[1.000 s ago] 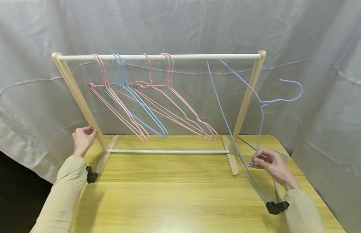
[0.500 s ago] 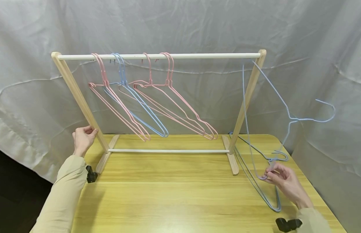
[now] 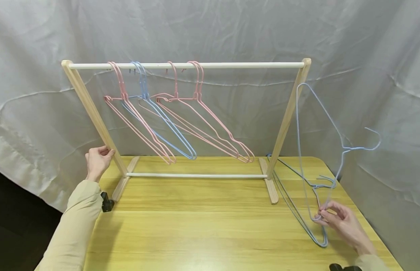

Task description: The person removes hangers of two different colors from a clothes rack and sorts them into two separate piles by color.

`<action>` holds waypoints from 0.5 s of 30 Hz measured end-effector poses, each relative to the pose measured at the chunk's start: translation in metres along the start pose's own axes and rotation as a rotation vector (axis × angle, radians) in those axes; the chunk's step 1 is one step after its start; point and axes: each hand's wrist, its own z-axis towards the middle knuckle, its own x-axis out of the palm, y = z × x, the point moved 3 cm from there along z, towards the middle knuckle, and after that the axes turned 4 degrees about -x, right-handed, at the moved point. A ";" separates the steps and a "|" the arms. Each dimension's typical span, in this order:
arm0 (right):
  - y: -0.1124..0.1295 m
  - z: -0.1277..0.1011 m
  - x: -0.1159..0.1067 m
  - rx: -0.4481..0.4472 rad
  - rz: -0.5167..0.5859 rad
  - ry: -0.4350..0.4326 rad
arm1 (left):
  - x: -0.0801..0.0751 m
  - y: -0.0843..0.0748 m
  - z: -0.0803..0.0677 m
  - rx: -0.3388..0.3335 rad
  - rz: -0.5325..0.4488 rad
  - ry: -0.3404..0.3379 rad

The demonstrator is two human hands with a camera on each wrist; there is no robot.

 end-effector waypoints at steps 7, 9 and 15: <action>0.004 -0.020 -0.010 0.057 -0.107 -0.111 | 0.001 0.000 -0.001 -0.017 -0.012 0.010; 0.005 -0.025 -0.013 0.085 -0.130 -0.151 | 0.000 -0.001 -0.001 -0.015 -0.011 0.012; 0.003 -0.034 -0.023 0.190 -0.153 -0.189 | 0.000 0.000 0.000 -0.009 -0.010 0.012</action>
